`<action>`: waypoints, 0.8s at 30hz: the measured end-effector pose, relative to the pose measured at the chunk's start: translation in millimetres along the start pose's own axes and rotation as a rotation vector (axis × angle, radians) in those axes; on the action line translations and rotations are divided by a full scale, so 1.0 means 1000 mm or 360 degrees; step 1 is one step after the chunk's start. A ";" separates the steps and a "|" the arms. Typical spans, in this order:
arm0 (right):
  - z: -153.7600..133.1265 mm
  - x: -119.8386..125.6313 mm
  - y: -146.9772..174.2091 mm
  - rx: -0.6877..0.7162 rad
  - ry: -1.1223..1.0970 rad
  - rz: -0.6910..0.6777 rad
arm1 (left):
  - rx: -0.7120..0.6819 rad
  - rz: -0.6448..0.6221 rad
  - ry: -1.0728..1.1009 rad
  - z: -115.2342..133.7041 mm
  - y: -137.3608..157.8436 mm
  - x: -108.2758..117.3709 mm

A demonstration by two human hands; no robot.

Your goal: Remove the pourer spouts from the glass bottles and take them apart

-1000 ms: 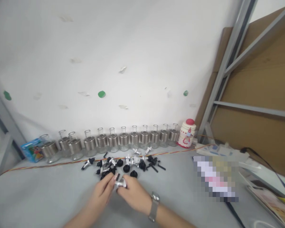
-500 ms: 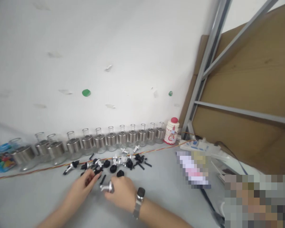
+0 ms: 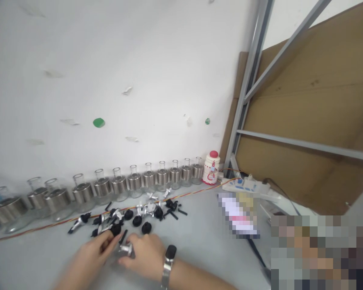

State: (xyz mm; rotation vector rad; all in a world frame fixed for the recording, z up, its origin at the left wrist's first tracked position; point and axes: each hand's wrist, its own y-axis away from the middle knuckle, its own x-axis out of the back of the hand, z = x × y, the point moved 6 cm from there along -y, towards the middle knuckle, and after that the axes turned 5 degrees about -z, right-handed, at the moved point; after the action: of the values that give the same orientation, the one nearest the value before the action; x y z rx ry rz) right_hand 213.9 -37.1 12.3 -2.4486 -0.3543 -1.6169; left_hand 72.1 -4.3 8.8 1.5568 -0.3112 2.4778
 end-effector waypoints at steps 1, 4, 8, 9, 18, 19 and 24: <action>0.000 0.000 0.000 -0.0005 -0.0001 0.0001 | -0.0010 0.0021 0.0009 -0.001 0.000 -0.001; 0.000 0.001 0.000 -0.0009 0.0000 -0.0004 | -0.0043 0.0108 0.0103 -0.003 -0.001 -0.001; 0.000 -0.001 0.000 0.0003 0.0007 -0.0030 | -0.0154 0.0213 0.0241 -0.005 -0.001 0.002; 0.000 -0.001 0.000 0.0001 0.0015 -0.0037 | -0.0180 0.0221 0.0247 -0.005 -0.001 0.003; -0.004 0.002 0.003 0.0043 0.0087 -0.0045 | -0.0237 0.0198 0.0081 0.005 0.005 0.006; -0.005 0.002 0.003 0.0061 0.0101 -0.0057 | -0.0229 0.0199 0.0079 0.006 0.005 0.006; -0.008 0.002 0.004 0.0126 0.0146 -0.0066 | -0.0155 0.0195 0.0106 0.006 0.004 0.009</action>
State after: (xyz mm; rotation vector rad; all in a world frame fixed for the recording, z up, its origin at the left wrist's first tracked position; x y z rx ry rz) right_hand 208.7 -42.5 16.9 -2.3150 -0.4482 -1.6916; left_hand 72.3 -9.4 19.0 1.4550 -0.5234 2.5570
